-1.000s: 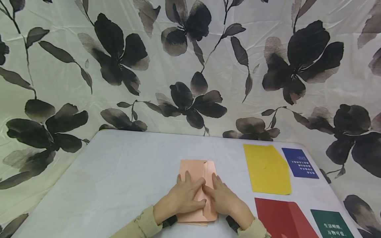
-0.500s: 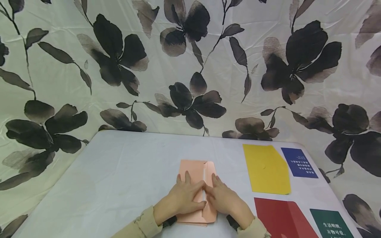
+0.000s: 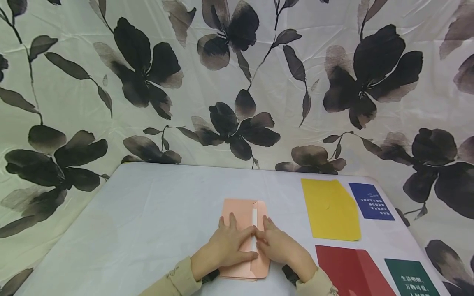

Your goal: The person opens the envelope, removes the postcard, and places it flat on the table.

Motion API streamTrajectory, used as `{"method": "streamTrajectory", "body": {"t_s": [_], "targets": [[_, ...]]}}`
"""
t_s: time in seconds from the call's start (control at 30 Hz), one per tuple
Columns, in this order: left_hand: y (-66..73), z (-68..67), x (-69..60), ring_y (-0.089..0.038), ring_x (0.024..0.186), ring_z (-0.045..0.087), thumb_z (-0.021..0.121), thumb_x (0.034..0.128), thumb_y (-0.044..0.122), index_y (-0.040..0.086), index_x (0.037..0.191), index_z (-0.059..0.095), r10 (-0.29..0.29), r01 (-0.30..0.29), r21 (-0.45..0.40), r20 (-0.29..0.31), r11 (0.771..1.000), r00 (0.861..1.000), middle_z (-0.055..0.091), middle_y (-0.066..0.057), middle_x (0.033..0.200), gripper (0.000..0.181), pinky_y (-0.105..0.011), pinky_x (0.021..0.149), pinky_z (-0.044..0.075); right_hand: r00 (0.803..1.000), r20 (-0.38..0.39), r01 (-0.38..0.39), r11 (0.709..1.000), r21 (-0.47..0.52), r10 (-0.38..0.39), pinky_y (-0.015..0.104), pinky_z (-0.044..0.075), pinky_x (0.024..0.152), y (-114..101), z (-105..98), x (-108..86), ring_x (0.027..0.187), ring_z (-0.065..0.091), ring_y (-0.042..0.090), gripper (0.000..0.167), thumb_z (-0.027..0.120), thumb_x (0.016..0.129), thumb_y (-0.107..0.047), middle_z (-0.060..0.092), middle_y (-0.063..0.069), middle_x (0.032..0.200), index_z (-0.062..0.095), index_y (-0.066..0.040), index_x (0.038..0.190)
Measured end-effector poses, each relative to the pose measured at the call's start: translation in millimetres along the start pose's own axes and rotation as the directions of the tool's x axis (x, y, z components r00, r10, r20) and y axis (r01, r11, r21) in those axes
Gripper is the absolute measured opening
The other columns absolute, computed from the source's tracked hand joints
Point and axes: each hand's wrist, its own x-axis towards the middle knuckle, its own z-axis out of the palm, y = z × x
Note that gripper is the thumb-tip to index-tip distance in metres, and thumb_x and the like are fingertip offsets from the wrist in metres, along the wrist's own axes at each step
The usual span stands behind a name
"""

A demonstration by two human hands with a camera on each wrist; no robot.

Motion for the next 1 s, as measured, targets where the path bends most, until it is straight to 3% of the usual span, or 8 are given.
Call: {"method": "streamTrajectory", "body": {"t_s": [0.57, 0.83, 1.0], "targets": [[3.4, -1.9, -0.8, -0.066, 0.117, 0.046, 0.056, 0.0813, 0.078, 0.041, 0.133, 0.047, -0.025, 0.025, 0.019, 0.009, 0.999, 1.000, 0.041, -0.039, 0.140, 0.064, -0.053, 0.071, 0.058, 0.999, 0.031, -0.020, 1.000, 0.007, 0.020, 0.066, 0.031, 0.105, 5.6, -4.4, 0.4, 0.137, 0.033, 0.053, 0.041, 0.061, 0.098, -0.018, 0.026, 0.035, 0.154, 0.059, 0.000, 0.135], [2.8, -0.8, -1.1, -0.066, 0.117, 0.045, 0.055, 0.0818, 0.078, 0.042, 0.142, 0.043, -0.030, 0.029, 0.034, 0.017, 0.999, 0.999, 0.040, -0.039, 0.142, 0.071, -0.052, 0.072, 0.058, 1.000, -0.013, 0.019, 1.000, -0.020, -0.020, 0.062, 0.040, 0.100, 4.8, -5.2, 2.0, 0.129, 0.045, 0.052, 0.041, 0.063, 0.097, -0.015, 0.034, 0.037, 0.149, 0.060, 0.002, 0.134], [2.8, -1.0, -1.9, -0.066, 0.119, 0.044, 0.055, 0.0824, 0.078, 0.042, 0.150, 0.037, -0.037, 0.036, 0.040, 0.029, 0.999, 0.999, 0.038, -0.039, 0.143, 0.078, -0.052, 0.073, 0.058, 1.000, -0.014, -0.012, 1.000, -0.008, 0.012, 0.063, 0.035, 0.105, 0.3, -1.7, -0.1, 0.137, 0.035, 0.051, 0.050, 0.063, 0.096, -0.015, 0.029, 0.036, 0.151, 0.051, 0.003, 0.141]]}}
